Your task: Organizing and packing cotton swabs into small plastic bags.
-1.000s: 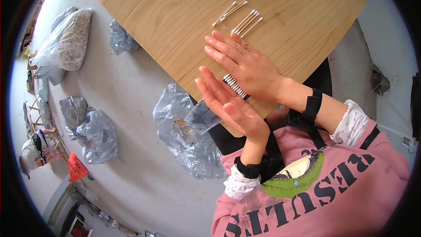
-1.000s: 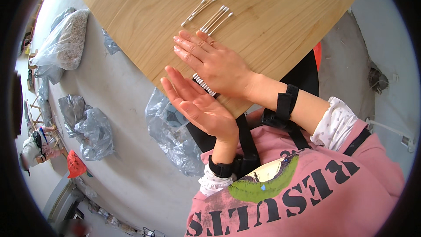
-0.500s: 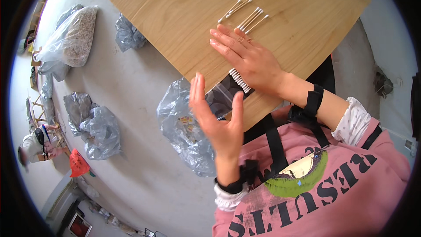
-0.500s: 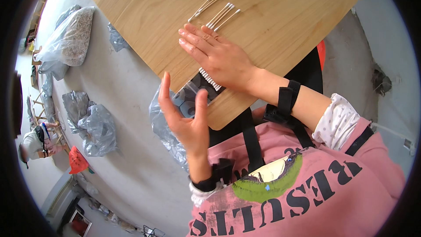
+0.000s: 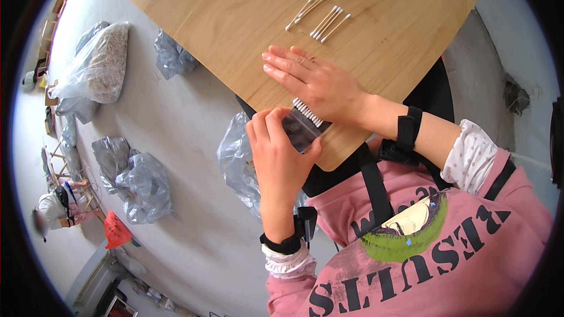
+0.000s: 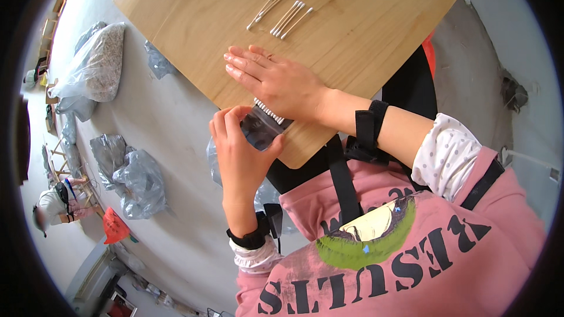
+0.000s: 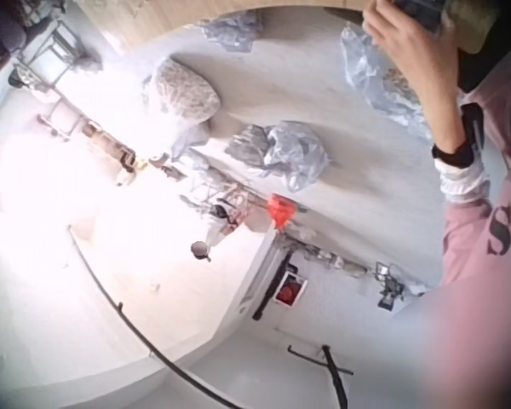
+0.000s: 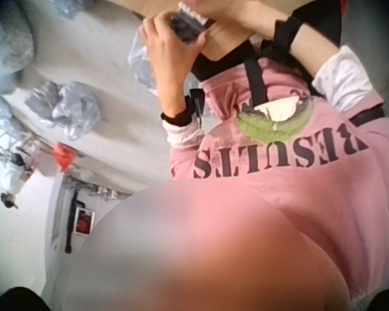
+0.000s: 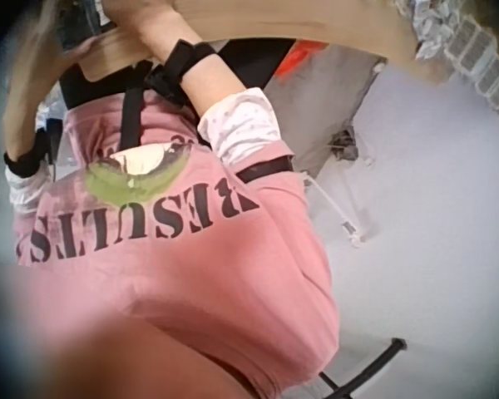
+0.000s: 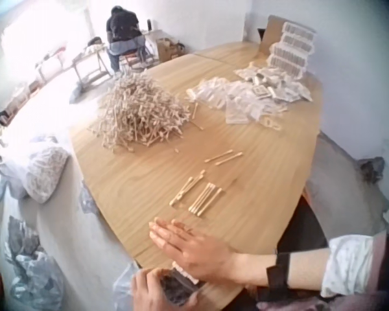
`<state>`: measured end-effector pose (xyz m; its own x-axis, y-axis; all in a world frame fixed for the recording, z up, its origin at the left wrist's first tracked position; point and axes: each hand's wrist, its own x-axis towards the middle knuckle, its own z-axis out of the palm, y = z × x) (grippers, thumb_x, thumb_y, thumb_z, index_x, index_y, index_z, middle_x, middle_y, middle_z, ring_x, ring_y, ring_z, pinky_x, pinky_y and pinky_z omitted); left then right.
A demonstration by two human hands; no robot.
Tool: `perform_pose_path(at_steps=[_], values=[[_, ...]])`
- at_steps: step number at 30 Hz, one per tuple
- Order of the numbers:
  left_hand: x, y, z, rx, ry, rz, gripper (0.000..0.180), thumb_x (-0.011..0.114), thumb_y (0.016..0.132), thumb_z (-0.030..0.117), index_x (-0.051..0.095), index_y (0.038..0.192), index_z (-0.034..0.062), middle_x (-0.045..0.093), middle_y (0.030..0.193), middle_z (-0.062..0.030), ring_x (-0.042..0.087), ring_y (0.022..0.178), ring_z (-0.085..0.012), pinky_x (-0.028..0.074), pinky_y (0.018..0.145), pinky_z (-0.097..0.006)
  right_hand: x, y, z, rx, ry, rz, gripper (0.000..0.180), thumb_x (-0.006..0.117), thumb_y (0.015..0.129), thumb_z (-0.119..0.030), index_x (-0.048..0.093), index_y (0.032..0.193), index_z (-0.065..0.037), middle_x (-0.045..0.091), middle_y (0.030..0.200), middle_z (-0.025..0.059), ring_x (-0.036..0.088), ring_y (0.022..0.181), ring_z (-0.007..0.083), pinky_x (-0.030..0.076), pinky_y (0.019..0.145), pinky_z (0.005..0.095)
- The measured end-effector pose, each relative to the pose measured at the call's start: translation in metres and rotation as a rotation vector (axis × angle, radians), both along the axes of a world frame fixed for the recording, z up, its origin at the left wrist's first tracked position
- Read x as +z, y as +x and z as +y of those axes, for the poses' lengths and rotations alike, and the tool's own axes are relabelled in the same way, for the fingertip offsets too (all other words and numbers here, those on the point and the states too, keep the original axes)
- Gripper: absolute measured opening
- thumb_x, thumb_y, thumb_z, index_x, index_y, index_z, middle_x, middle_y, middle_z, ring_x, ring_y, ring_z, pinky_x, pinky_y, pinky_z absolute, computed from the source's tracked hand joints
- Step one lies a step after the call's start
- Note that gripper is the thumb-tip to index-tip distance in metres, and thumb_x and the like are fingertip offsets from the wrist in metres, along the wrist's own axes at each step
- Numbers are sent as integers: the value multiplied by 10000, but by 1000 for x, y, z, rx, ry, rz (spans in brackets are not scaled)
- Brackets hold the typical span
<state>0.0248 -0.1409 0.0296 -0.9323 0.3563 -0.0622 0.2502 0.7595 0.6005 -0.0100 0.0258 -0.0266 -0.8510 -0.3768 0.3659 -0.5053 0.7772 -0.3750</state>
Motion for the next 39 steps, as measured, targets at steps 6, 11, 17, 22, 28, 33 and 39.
perform_pose_path(at_steps=[6,11,17,22,28,33,39], values=[[-21,2,-7,-30,136,86,618,857,585,81,529,1104,9,507,1108,-155,499,1064,-353,506,858,-429,-9,8,-7,0,-17,-37,508,522,947,-151,468,1442,-50,420,1551,75,353,1467,233,336,1197,423],[-22,0,-7,-34,189,56,618,863,586,85,529,1100,10,507,1108,-154,496,1063,-354,505,858,-428,-6,8,-9,-2,-5,-50,504,517,955,-154,467,1445,-48,421,1545,89,353,1466,239,341,1194,427],[-17,-1,-9,-35,165,48,617,875,585,127,534,1085,8,517,1081,-138,502,1060,-334,472,905,-421,-4,7,-18,20,-30,-29,492,541,936,-160,500,1403,-9,452,1515,129,412,1425,271,356,1179,423],[-20,2,-10,-21,126,115,634,879,582,106,548,1113,2,543,1108,-141,503,1055,-349,464,887,-440,0,12,-33,51,-142,-67,492,529,943,-119,488,1425,-32,454,1516,114,410,1428,283,354,1181,430],[-35,15,-8,41,139,230,618,864,601,64,577,1144,-7,559,1158,-139,514,1038,-348,466,878,-438,7,24,-50,-17,-582,-254,543,512,916,-26,461,1456,-48,454,1516,135,393,1437,306,337,1183,426],[-22,28,2,103,36,272,952,900,647,179,428,1452,-8,518,1381,-182,486,1259,-375,386,1049,-458,25,28,-22,-136,-1061,-447,454,419,1058,-161,416,1492,-25,439,1533,139,332,1478,250,263,1200,384],[-19,51,29,-55,-349,21,1133,580,854,675,146,1543,-112,116,1640,-272,42,1544,-382,-4,1231,-508,35,21,74,-406,-897,-205,395,458,1061,-167,493,1429,-27,507,1474,129,423,1411,235,305,1161,338]])
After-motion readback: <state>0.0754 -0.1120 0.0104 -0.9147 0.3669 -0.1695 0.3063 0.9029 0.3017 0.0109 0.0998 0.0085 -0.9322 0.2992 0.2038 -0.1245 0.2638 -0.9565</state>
